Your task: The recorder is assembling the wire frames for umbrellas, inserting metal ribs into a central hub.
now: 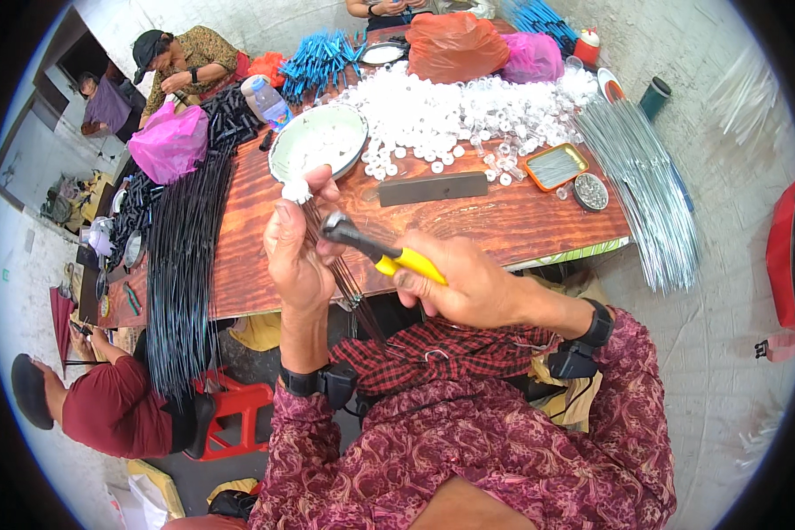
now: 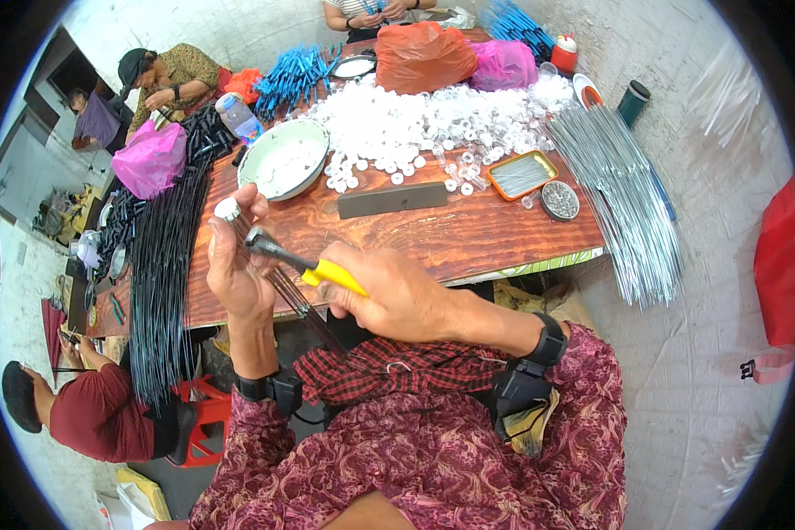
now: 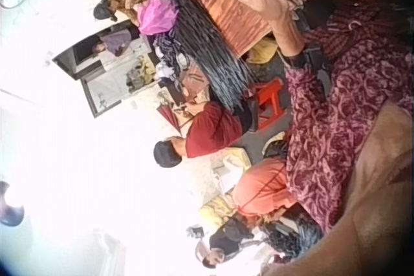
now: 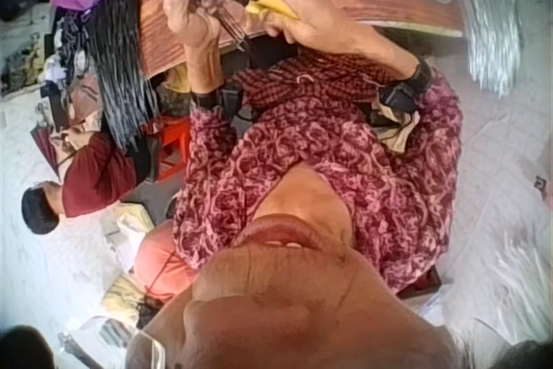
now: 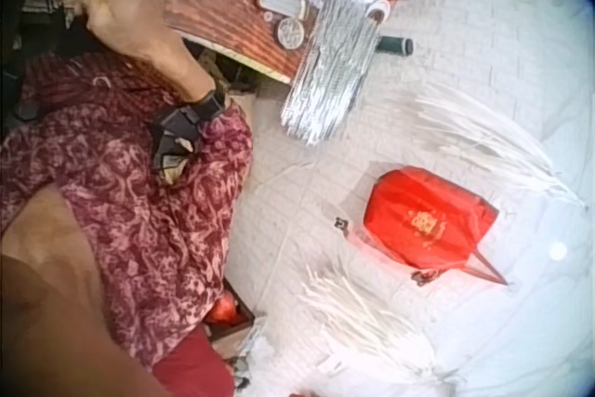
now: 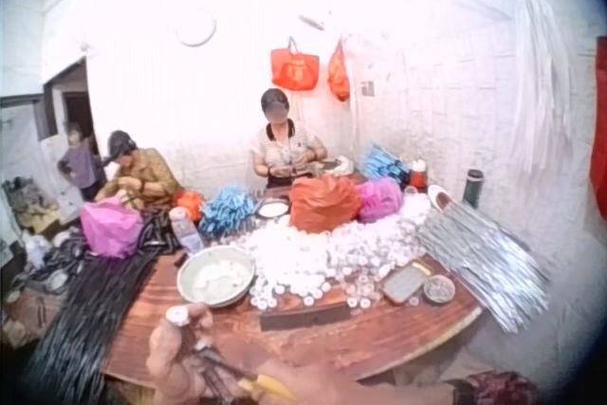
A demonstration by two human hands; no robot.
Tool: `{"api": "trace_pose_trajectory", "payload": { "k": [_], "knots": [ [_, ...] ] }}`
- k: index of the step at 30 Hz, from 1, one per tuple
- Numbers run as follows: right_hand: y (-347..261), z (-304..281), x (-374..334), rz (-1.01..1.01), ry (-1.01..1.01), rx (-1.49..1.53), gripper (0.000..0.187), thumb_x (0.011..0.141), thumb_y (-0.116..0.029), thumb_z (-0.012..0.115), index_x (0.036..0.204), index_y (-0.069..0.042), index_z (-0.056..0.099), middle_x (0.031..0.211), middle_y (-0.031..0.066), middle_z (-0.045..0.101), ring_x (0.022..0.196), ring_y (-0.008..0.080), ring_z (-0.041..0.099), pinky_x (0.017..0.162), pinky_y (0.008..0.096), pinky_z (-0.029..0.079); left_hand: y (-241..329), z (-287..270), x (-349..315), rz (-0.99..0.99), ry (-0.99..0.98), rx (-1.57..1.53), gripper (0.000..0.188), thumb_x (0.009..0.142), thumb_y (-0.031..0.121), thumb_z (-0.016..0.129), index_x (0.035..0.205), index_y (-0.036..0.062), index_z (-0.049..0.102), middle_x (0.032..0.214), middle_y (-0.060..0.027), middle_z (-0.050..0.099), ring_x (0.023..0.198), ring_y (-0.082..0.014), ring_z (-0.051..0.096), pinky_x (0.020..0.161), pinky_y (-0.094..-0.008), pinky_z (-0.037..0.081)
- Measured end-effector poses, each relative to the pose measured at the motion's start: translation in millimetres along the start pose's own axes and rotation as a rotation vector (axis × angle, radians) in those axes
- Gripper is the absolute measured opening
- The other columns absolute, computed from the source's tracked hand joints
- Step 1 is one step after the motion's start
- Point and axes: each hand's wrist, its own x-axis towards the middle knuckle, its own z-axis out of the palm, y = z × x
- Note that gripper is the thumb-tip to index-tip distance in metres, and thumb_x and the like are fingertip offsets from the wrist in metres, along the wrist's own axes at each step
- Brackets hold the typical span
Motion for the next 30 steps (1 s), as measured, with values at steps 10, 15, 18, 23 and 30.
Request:
{"api": "trace_pose_trajectory", "payload": {
  "k": [10,15,18,23,30],
  "knots": [
    [-21.9,-37.9,10.6,0.162,-0.241,0.358,0.034,0.106,-0.027,0.049,0.126,0.0,0.052,0.1,0.0104,0.067,0.075,0.0163,0.07,0.068,0.0305,0.056,-2.8,1.4,-0.5,-0.045,-0.016,-0.047,0.057,0.107,0.04,0.047,0.134,-0.0095,0.051,0.106,-0.0116,0.063,0.057,-0.0034,0.042,0.046,-0.0185,0.03],
    [-38.8,-53.0,15.6,0.299,-0.359,0.431,0.036,0.105,-0.027,0.052,0.127,0.002,0.051,0.107,0.0172,0.069,0.083,0.0221,0.073,0.071,0.0315,0.058,-0.2,3.4,-2.7,-0.047,-0.021,-0.024,0.06,0.106,0.042,0.048,0.135,-0.0109,0.049,0.099,-0.0083,0.063,0.056,-0.0033,0.043,0.045,-0.0184,0.029],
    [-40.2,-55.6,16.1,0.371,-0.365,0.485,0.034,0.106,-0.025,0.051,0.126,0.002,0.051,0.108,0.0189,0.07,0.083,0.0243,0.073,0.071,0.0332,0.059,-0.8,5.0,-2.9,-0.045,-0.017,-0.022,0.061,0.106,0.042,0.048,0.137,-0.0108,0.048,0.098,-0.0075,0.063,0.056,-0.0031,0.042,0.045,-0.0183,0.029],
    [-44.8,-60.5,18.9,0.403,-0.398,0.469,0.032,0.106,-0.022,0.05,0.126,0.003,0.051,0.109,0.0196,0.07,0.084,0.0254,0.074,0.072,0.0342,0.059,1.1,4.7,-3.4,-0.044,-0.018,-0.002,0.061,0.106,0.042,0.049,0.137,-0.0104,0.049,0.098,-0.0072,0.063,0.057,-0.0027,0.042,0.045,-0.018,0.028],
    [-49.7,-62.6,17.3,0.415,-0.429,0.504,0.035,0.105,-0.022,0.051,0.128,0.003,0.05,0.11,0.0215,0.069,0.087,0.0263,0.073,0.075,0.0352,0.059,-0.6,6.5,-2.0,-0.055,-0.031,-0.016,0.06,0.105,0.042,0.05,0.135,-0.0098,0.051,0.096,-0.0061,0.062,0.057,-0.0024,0.04,0.046,-0.0181,0.027]
  ]
}}
